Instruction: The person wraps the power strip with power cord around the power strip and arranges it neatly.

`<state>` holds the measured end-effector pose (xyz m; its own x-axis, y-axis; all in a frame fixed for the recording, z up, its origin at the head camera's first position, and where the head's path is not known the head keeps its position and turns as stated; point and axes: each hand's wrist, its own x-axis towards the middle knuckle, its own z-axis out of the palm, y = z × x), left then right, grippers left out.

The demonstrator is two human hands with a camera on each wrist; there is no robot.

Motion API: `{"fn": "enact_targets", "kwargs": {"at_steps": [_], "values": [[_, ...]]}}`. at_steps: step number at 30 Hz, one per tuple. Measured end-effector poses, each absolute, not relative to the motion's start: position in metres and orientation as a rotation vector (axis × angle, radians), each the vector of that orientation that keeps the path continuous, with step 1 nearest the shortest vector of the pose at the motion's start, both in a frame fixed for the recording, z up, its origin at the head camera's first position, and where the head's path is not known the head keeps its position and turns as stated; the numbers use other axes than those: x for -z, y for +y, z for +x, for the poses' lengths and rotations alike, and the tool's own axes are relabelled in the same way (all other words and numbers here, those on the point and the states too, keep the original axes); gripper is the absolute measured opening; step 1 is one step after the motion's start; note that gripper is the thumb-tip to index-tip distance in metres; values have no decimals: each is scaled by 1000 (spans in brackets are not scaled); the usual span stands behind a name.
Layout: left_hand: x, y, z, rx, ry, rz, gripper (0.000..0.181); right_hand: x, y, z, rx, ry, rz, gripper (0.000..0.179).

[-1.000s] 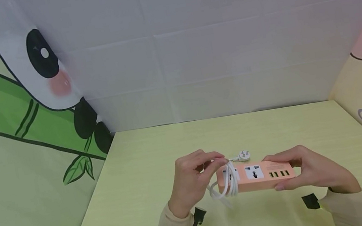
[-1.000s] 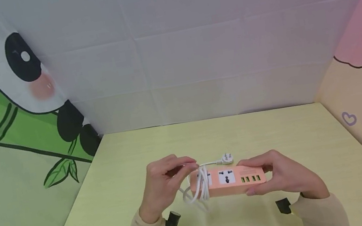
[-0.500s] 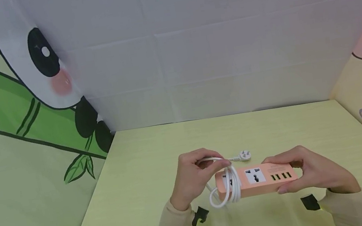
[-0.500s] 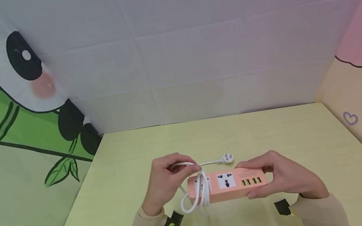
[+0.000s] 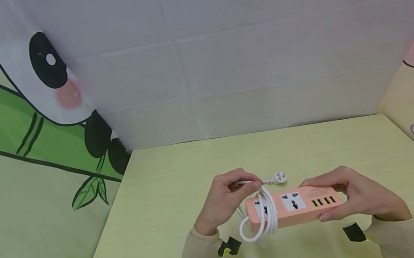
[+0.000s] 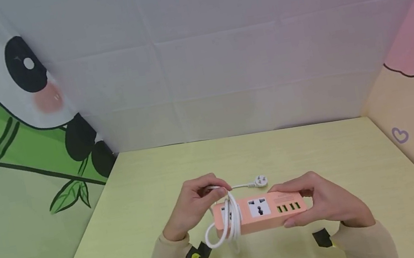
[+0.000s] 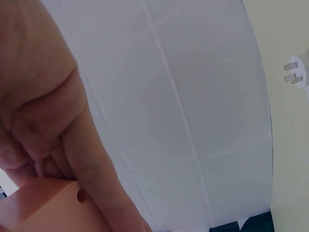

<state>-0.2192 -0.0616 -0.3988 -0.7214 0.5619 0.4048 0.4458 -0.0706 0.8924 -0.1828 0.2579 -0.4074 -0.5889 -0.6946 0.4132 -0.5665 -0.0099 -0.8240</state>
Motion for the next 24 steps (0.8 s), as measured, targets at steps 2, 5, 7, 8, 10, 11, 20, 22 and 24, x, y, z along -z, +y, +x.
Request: {"fn": "enact_targets", "kwargs": {"at_steps": [2, 5, 7, 8, 10, 11, 20, 22, 24], "values": [[400, -62, -219, -1916, 2055, 1161, 16, 408, 258, -180, 1684, 2113, -1374, 61], [402, -63, -218, -1901, 2015, 1222, 19, 408, 259, -175, 1700, 2090, -1394, 63], [402, -63, -218, -1893, 1986, 1245, 20, 408, 259, -172, 1707, 2079, -1398, 64], [402, -63, -217, -1886, 1981, 1251, 21, 409, 260, -171, 1708, 2076, -1395, 64], [402, -63, -216, -1868, 1978, 1250, 21, 409, 260, -168, 1711, 2079, -1394, 65], [402, -63, -215, -1859, 1977, 1245, 22, 409, 260, -166, 1715, 2079, -1390, 65], [403, -64, -211, -1801, 1968, 1276, 19, 409, 260, -155, 1786, 2045, -1460, 74], [403, -63, -210, -1791, 1964, 1276, 19, 409, 260, -153, 1803, 2044, -1487, 77], [404, -62, -209, -1779, 1963, 1274, 20, 409, 259, -150, 1813, 2048, -1498, 78]]}}
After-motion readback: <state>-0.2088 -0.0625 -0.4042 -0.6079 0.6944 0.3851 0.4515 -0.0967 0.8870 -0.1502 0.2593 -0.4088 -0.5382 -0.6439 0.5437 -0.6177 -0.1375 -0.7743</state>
